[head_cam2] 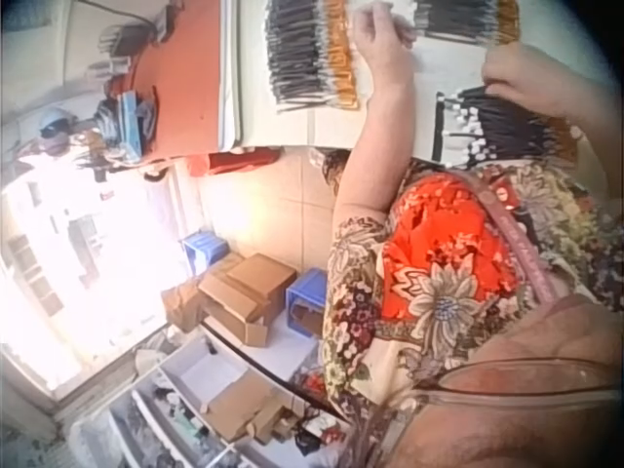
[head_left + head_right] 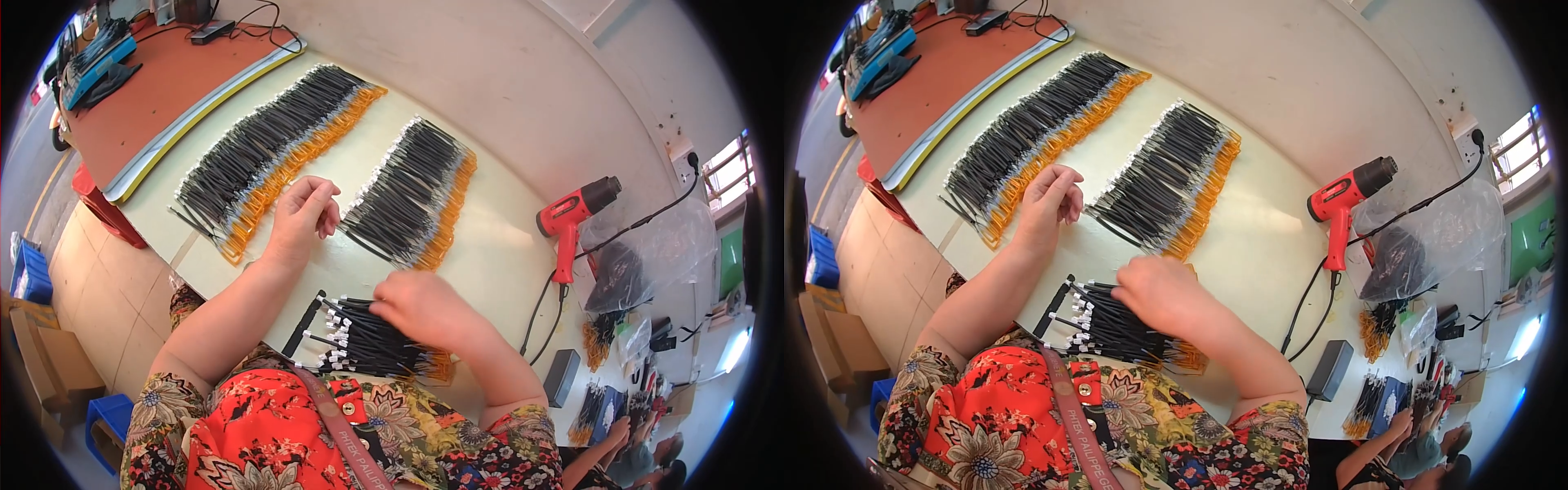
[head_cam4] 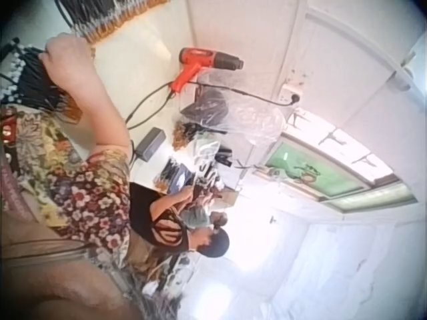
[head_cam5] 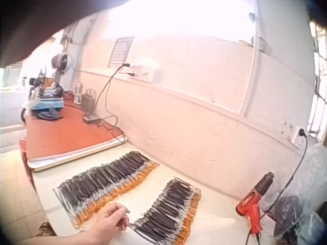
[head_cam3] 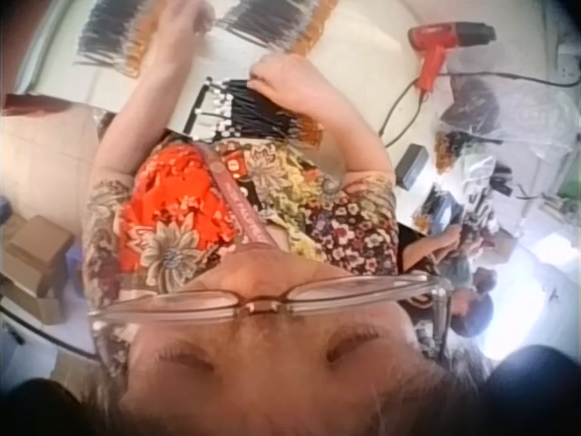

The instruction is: The person organizes and assembles small electrical cables with connectors at a workbench by hand.

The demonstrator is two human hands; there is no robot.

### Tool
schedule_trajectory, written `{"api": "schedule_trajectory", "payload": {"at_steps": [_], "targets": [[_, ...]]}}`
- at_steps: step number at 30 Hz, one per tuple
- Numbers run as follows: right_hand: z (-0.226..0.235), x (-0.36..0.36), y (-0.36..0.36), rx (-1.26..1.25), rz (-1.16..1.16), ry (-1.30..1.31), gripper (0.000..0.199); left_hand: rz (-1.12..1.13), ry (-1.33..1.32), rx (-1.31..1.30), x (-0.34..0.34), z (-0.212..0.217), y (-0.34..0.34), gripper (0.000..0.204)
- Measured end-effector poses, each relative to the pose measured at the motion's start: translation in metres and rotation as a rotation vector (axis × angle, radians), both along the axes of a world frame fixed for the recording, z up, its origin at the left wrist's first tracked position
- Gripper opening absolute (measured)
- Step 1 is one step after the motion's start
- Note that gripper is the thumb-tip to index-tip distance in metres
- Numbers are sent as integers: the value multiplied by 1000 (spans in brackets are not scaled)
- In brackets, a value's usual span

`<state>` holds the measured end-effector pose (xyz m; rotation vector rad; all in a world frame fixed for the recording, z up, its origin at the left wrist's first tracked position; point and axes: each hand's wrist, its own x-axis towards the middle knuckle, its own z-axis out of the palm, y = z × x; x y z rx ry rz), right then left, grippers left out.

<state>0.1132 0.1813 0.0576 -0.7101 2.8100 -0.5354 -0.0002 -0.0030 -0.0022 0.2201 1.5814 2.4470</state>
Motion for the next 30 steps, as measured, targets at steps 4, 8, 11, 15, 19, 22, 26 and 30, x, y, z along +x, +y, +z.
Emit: {"api": "schedule_trajectory", "payload": {"at_steps": [4,8,11,15,19,22,26,30], "targets": [[-6,12,-8,-43,36,44,12,-12,26,13,1,0,1,18],[-18,13,-10,-7,25,119,10,-22,44,18,3,1,2,19],[-15,19,-12,0,31,176,9,-32,46,28,3,2,1,19],[-18,21,-11,23,70,244,11,-40,53,36,5,4,0,18],[-7,28,-11,18,33,284,13,-87,45,6,4,2,0,19],[16,31,-8,33,-45,374,12,-166,63,-5,5,4,0,20],[27,14,2,-93,-130,363,10,-328,115,-13,5,-1,0,21],[18,4,9,-308,-259,335,11,-463,135,5,9,5,3,24]]}}
